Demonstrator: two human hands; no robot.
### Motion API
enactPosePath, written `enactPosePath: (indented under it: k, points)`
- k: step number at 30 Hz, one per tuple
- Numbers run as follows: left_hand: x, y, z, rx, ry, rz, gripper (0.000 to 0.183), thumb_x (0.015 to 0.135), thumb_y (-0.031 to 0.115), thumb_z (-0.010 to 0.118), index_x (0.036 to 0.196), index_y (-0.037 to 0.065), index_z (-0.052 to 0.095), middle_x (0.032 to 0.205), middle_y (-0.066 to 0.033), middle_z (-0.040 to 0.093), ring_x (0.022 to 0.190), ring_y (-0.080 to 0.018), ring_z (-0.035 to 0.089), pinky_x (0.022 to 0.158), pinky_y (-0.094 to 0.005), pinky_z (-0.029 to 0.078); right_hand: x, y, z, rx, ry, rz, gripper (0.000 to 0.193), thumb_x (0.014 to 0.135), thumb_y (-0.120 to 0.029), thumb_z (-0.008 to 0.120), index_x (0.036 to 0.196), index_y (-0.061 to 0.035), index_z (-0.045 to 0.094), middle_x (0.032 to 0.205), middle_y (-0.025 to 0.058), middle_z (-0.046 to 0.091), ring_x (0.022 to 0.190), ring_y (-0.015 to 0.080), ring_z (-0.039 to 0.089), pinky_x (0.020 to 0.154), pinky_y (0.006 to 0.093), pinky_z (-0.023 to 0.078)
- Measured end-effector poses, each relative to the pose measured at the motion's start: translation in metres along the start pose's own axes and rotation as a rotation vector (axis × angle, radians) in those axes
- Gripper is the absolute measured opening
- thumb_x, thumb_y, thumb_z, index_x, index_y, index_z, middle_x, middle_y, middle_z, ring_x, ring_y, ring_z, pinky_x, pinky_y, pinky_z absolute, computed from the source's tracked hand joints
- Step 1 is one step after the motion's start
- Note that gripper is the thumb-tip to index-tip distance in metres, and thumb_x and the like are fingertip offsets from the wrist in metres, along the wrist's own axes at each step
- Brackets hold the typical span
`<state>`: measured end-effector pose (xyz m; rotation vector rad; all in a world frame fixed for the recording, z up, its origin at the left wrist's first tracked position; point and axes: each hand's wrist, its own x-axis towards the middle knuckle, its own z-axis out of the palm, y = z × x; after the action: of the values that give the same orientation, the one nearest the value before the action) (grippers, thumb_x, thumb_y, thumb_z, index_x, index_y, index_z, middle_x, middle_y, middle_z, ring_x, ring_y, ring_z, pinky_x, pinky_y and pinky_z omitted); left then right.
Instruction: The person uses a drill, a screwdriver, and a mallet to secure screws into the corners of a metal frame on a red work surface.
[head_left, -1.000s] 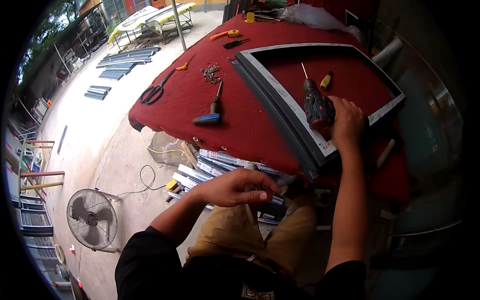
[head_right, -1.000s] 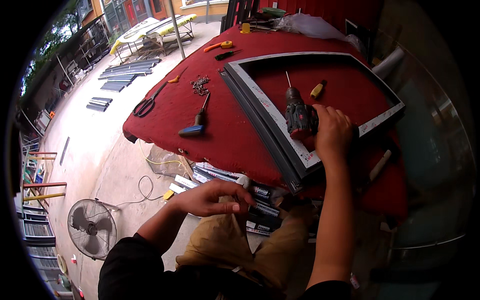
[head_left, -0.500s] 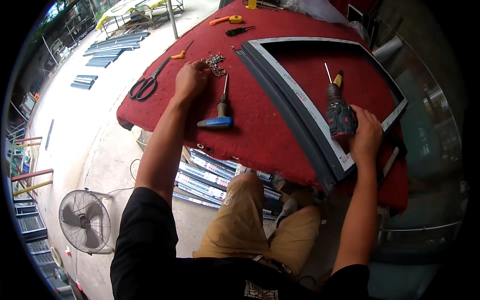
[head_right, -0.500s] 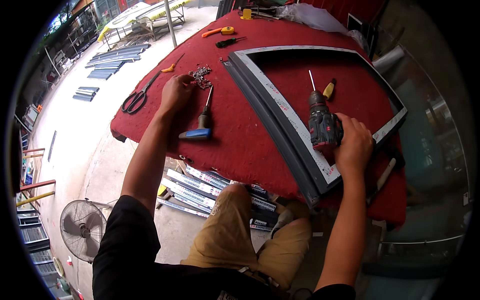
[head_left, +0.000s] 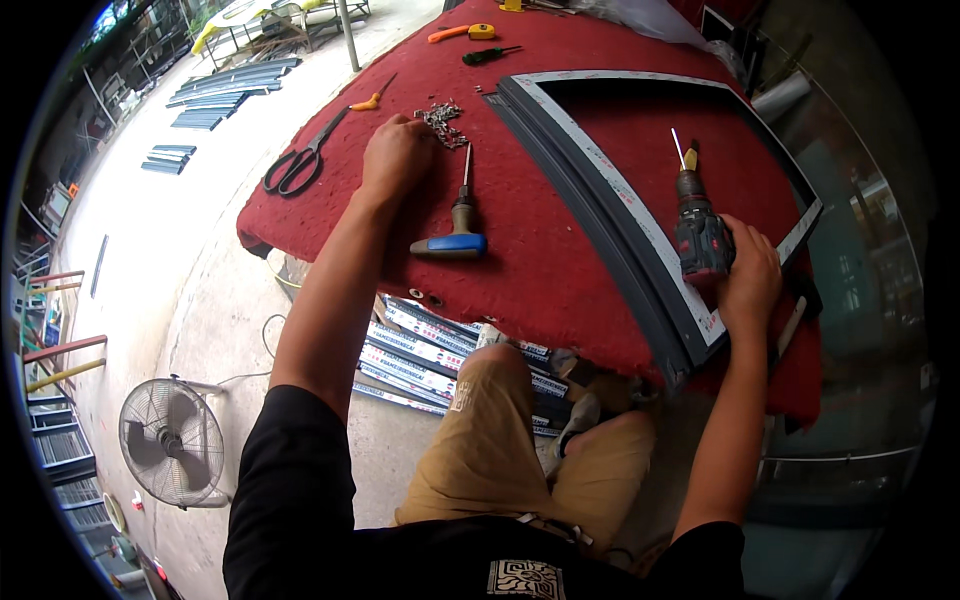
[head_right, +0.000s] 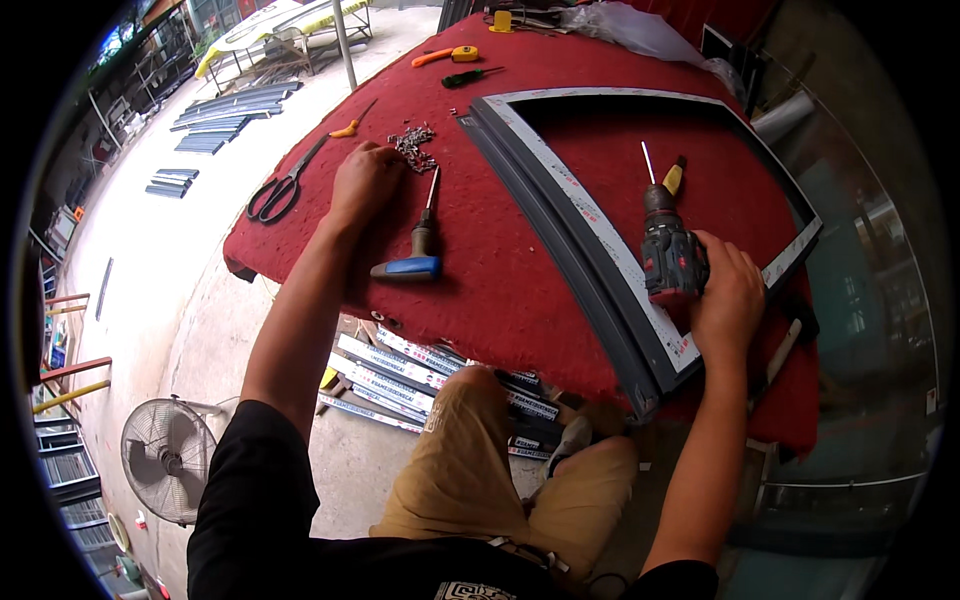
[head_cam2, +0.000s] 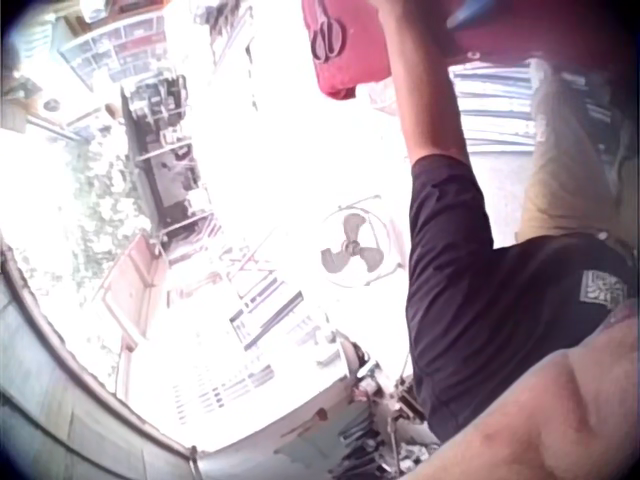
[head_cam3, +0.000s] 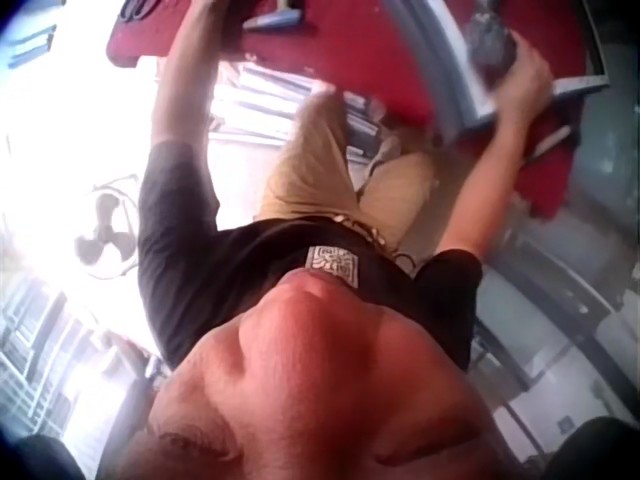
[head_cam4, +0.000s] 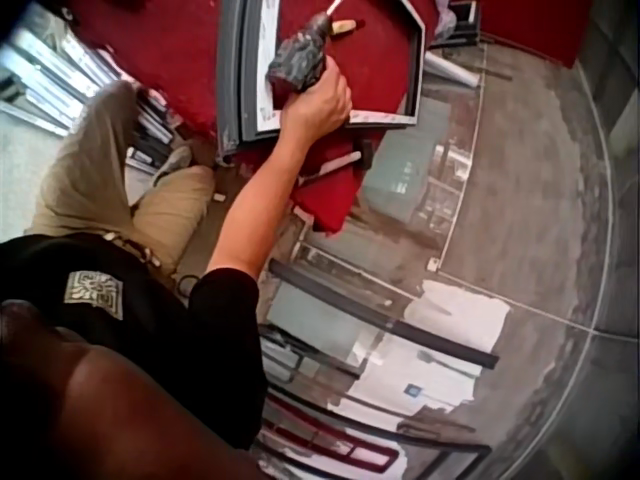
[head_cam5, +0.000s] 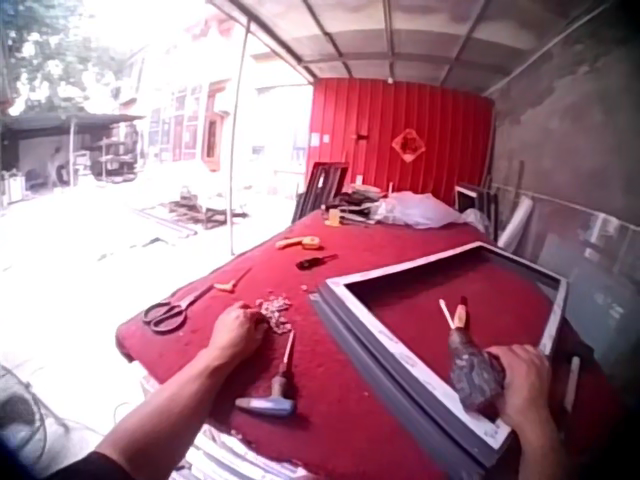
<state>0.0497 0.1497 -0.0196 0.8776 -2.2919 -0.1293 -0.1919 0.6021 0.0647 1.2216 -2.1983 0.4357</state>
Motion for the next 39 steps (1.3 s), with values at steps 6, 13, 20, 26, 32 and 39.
enactPosePath:
  k: [6,13,20,26,32,39]
  points:
    - [0.002,-0.003,0.01,0.02,0.053,0.018,0.022,0.1,0.022,0.065,0.11,0.005,0.076,0.111,-0.0209,0.075,0.109,-0.0418,0.072,0.096,-0.0526,0.058,-0.001,0.0,0.004,-0.003,0.054,-0.024,0.054,0.078,0.007,0.074,0.13,-0.0091,0.073,0.111,0.0126,0.074,0.111,0.0393,0.068,0.1,0.0497,0.052]
    - [0.0,-0.007,0.012,0.014,0.015,0.011,0.024,0.102,0.024,0.062,0.112,0.003,0.069,0.111,-0.0239,0.074,0.108,-0.0447,0.072,0.095,-0.0553,0.057,-0.002,0.001,0.004,-0.032,0.039,-0.017,0.056,0.079,0.009,0.071,0.131,-0.0093,0.072,0.112,0.0127,0.074,0.111,0.0389,0.068,0.1,0.0506,0.051]
    - [0.004,0.002,0.005,-0.001,-0.11,0.022,0.031,0.103,0.029,0.06,0.113,0.003,0.072,0.118,-0.0247,0.074,0.116,-0.0452,0.07,0.102,-0.0557,0.055,-0.006,0.007,0.0,-0.049,0.044,0.004,0.055,0.079,0.007,0.072,0.13,-0.0105,0.073,0.11,0.0112,0.074,0.11,0.038,0.068,0.099,0.05,0.052]
    - [0.003,-0.036,0.007,-0.328,0.064,-0.081,0.027,0.111,0.027,0.06,0.117,0.002,0.067,0.109,-0.0224,0.073,0.11,-0.0405,0.071,0.098,-0.0479,0.054,-0.006,0.004,0.003,0.048,0.256,-0.023,0.053,0.078,0.002,0.075,0.129,-0.0136,0.074,0.106,0.0101,0.075,0.104,0.0384,0.069,0.094,0.0505,0.053]
    - [-0.08,-0.016,-0.056,-1.395,0.053,-0.343,0.014,0.112,0.017,0.06,0.107,0.004,0.063,0.087,-0.0018,0.059,0.067,-0.0096,0.053,0.057,-0.0291,0.041,-0.057,0.015,-0.03,0.175,0.608,0.03,0.042,0.091,-0.017,0.078,0.132,-0.0081,0.073,0.11,0.0144,0.076,0.103,0.0386,0.071,0.095,0.0483,0.054]
    - [-0.269,0.087,-0.12,-2.278,-0.355,-0.404,0.014,0.116,0.013,0.055,0.129,0.008,0.057,0.106,-0.0019,0.059,0.081,-0.008,0.049,0.068,-0.0233,0.044,-0.232,-0.005,-0.036,-0.014,-0.099,0.48,0.04,0.101,-0.025,0.073,0.138,-0.0108,0.069,0.133,0.0123,0.07,0.116,0.034,0.071,0.102,0.0456,0.06]
